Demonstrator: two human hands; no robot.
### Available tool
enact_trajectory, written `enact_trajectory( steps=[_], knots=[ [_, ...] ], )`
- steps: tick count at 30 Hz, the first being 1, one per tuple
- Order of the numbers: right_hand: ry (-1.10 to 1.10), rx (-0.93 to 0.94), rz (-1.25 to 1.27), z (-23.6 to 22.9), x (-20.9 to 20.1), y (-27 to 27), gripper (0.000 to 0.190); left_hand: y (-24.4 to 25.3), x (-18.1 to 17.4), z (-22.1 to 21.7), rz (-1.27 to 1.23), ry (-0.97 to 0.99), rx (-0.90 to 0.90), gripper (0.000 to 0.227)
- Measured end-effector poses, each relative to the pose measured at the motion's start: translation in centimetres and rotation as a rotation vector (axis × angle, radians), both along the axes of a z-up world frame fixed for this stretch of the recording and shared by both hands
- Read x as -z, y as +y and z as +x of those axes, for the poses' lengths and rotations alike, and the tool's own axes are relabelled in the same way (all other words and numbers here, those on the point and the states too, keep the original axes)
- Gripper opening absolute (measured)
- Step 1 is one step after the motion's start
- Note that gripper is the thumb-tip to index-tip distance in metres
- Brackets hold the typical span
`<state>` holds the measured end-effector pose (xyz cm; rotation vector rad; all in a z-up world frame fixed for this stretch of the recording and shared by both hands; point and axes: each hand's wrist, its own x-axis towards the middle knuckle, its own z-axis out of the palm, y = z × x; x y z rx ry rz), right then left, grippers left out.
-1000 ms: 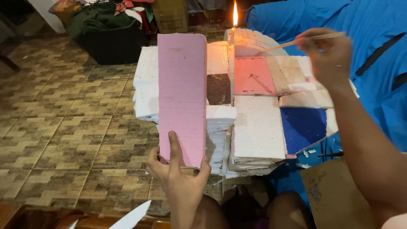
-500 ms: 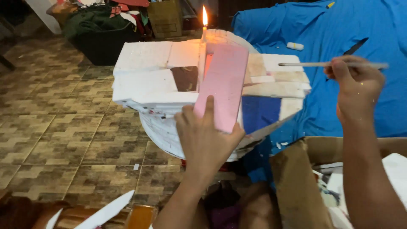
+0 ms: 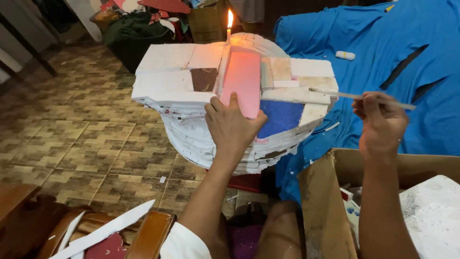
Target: Finishing a large styrofoam model by trimming edges with a utility knife and sealing them with heat from a flame.
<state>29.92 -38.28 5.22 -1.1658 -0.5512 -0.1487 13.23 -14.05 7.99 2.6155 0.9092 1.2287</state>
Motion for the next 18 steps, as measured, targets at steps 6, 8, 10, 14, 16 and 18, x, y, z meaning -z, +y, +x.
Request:
enact_trajectory(
  steps=[6,8,10,14,16,18],
  knots=[
    [0.084,0.005,0.011,0.2,2.2,0.1,0.013,1.6,0.6,0.9,0.011,0.057,-0.017,0.086],
    [0.089,0.001,0.007,-0.1,2.4,0.0,0.013,1.4,0.5,1.0,-0.006,0.07,-0.018,0.085],
    [0.09,-0.003,0.009,-0.1,2.6,0.3,0.014,1.6,0.5,1.2,-0.017,0.079,-0.018,0.085],
    [0.125,-0.008,0.027,-0.3,3.0,0.2,0.013,1.6,1.0,1.7,-0.035,0.18,-0.056,0.09],
    [0.119,-0.005,0.015,-0.5,3.0,0.3,0.014,1.7,1.4,1.7,-0.06,0.238,-0.078,0.091],
    [0.148,0.002,-0.001,-0.8,2.6,0.5,0.014,1.7,1.6,1.5,-0.054,0.202,-0.076,0.089]
  ],
)
